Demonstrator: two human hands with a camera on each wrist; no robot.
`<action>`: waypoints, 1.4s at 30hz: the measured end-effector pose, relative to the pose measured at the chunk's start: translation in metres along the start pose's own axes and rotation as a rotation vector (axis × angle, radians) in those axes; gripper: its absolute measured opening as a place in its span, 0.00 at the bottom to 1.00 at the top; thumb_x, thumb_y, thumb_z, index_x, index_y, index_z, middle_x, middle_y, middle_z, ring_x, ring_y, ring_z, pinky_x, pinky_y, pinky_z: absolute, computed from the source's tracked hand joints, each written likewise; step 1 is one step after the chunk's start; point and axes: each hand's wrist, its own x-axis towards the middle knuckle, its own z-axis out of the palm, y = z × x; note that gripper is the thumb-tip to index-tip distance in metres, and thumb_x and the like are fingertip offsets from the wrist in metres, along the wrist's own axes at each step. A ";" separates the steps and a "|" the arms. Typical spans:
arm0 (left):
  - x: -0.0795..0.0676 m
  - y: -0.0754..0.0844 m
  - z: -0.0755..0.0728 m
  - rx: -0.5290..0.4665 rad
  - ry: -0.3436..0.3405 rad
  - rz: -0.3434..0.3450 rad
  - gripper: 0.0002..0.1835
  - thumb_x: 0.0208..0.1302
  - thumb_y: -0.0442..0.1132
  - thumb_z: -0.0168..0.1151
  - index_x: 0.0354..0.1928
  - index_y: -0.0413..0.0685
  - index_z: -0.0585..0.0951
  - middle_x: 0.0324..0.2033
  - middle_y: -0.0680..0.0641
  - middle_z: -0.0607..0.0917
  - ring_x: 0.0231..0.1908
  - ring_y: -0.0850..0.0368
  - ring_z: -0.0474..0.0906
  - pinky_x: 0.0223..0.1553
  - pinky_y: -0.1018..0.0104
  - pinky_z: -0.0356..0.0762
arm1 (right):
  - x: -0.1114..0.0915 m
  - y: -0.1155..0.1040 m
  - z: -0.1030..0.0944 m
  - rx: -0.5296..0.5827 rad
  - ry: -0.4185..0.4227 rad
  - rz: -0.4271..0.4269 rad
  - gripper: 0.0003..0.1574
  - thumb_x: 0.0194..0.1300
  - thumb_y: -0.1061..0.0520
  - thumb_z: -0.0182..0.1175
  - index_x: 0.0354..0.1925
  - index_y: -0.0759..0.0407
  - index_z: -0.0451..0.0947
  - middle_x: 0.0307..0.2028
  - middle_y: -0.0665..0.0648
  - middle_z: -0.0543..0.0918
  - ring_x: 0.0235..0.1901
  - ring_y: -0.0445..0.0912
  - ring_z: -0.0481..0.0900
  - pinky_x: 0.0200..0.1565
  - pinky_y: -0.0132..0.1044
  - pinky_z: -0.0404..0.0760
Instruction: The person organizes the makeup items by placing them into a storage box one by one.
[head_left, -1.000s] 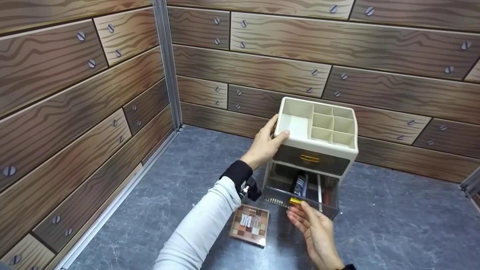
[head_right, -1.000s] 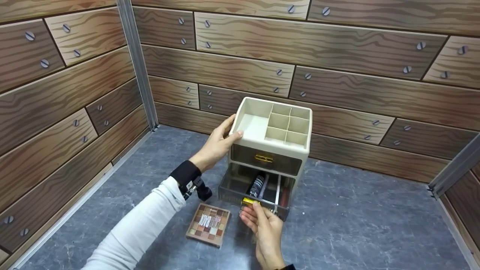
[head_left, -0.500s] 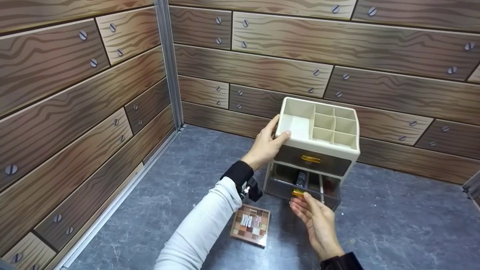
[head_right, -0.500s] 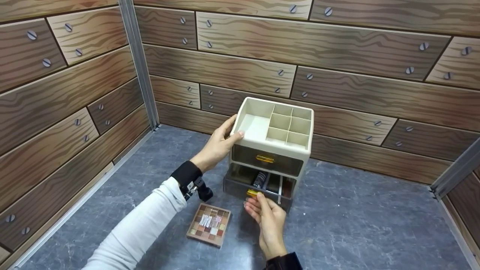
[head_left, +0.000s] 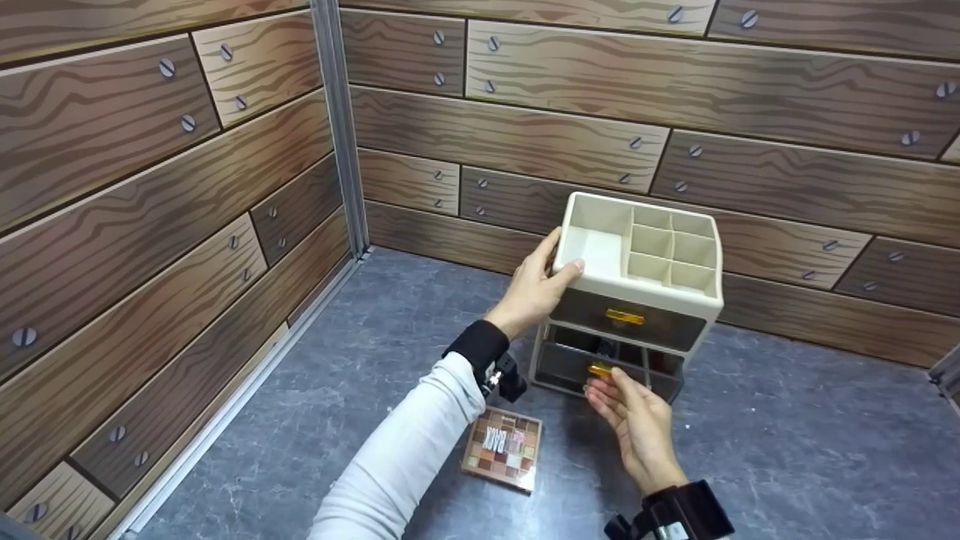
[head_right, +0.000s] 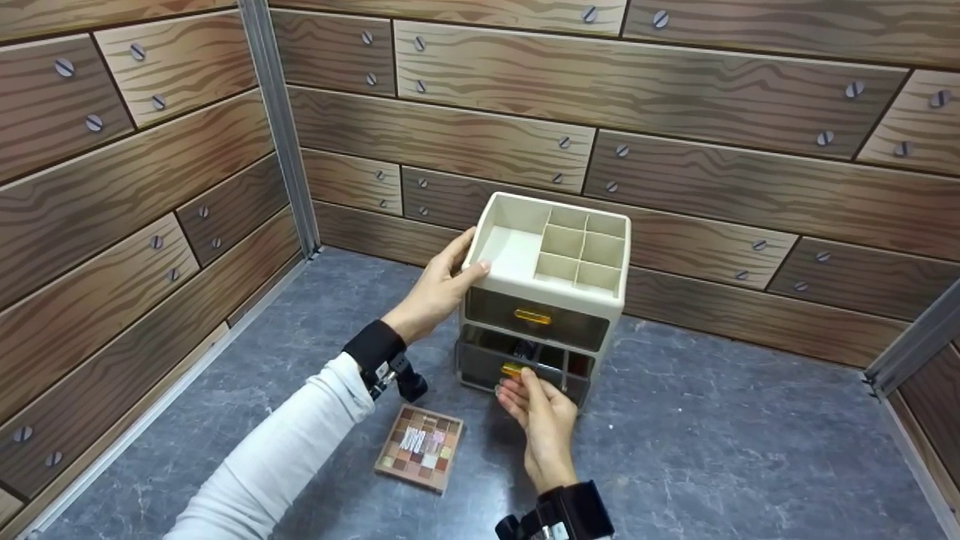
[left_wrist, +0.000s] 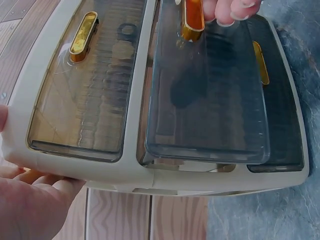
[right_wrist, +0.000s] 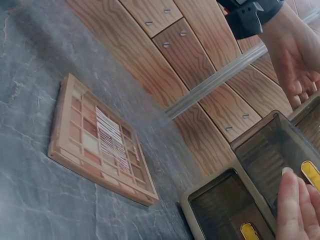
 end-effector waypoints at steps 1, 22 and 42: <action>0.000 0.000 0.000 0.002 -0.002 0.001 0.37 0.76 0.39 0.61 0.81 0.44 0.59 0.69 0.37 0.77 0.59 0.51 0.81 0.59 0.65 0.80 | 0.001 0.000 0.000 0.001 -0.002 -0.003 0.12 0.80 0.59 0.56 0.39 0.62 0.82 0.33 0.58 0.90 0.35 0.47 0.91 0.47 0.36 0.89; -0.001 -0.001 0.000 -0.026 -0.017 -0.011 0.38 0.77 0.39 0.60 0.82 0.44 0.57 0.73 0.37 0.72 0.62 0.52 0.79 0.62 0.66 0.79 | 0.031 -0.006 0.002 -0.041 0.015 -0.017 0.10 0.80 0.59 0.56 0.49 0.67 0.74 0.35 0.57 0.89 0.38 0.47 0.90 0.51 0.37 0.88; -0.002 -0.002 -0.001 0.026 0.004 -0.011 0.38 0.77 0.42 0.61 0.82 0.46 0.57 0.73 0.38 0.73 0.64 0.52 0.78 0.65 0.66 0.76 | 0.033 -0.005 0.001 -0.056 0.007 -0.016 0.11 0.80 0.58 0.57 0.49 0.67 0.75 0.35 0.57 0.89 0.39 0.47 0.90 0.51 0.36 0.88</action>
